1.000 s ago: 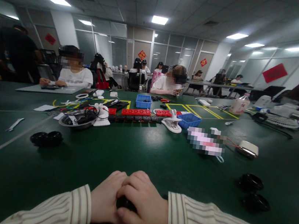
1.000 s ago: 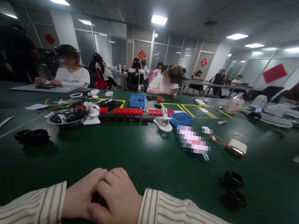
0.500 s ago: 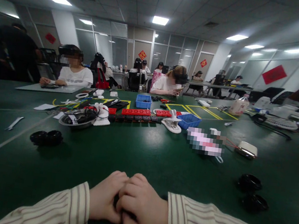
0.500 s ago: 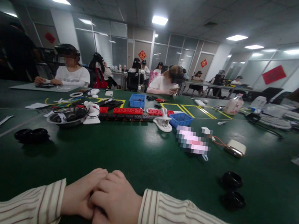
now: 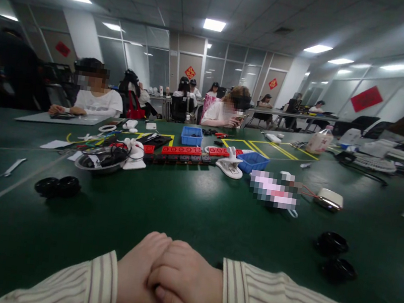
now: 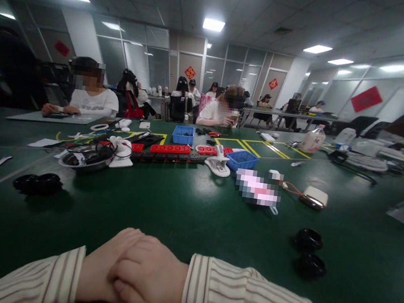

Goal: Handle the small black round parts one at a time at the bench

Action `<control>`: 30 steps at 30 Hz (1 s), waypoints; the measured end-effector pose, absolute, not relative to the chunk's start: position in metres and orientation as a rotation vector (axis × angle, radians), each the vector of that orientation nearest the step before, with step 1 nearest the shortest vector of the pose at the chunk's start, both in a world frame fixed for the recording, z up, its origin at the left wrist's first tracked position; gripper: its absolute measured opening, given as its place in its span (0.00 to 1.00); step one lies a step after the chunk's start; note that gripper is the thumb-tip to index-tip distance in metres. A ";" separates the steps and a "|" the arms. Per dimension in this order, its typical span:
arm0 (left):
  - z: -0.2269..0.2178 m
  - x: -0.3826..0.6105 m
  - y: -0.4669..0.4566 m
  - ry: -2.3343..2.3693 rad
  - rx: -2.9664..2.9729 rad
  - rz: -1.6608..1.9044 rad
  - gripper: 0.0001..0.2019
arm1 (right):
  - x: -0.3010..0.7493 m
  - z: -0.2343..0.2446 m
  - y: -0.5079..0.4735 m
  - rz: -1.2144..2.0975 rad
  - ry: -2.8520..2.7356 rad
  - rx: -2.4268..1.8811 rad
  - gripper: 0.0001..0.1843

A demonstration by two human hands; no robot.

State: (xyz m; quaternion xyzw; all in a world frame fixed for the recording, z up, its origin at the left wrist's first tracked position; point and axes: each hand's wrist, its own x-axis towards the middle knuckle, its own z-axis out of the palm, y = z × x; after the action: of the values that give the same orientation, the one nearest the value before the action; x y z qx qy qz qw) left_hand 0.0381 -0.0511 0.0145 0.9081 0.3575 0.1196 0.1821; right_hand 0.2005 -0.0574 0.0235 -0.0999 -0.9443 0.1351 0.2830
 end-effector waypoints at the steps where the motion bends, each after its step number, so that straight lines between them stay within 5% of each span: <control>1: 0.015 0.040 -0.054 1.054 2.552 0.361 0.26 | 0.200 0.025 -0.058 0.361 -2.512 -0.290 0.09; 6: 0.017 0.048 -0.060 1.202 2.491 0.337 0.13 | 0.198 0.027 -0.065 0.319 -2.445 -0.481 0.11; 13: 0.017 0.042 -0.052 1.208 2.365 0.456 0.14 | 0.193 0.027 -0.068 0.171 -2.411 -1.097 0.15; 25: 0.012 0.029 -0.027 0.948 2.534 0.389 0.12 | 0.197 0.021 -0.052 0.037 -2.600 -0.586 0.06; 30: 0.013 0.030 -0.032 1.062 2.560 0.440 0.23 | 0.194 0.021 -0.056 0.080 -2.542 -0.776 0.04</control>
State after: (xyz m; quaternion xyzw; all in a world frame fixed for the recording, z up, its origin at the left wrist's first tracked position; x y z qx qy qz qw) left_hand 0.0299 -0.0322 0.0126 0.8994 0.3732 0.1547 0.1670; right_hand 0.1944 -0.0563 0.0213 -0.2832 -0.9284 0.0293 0.2388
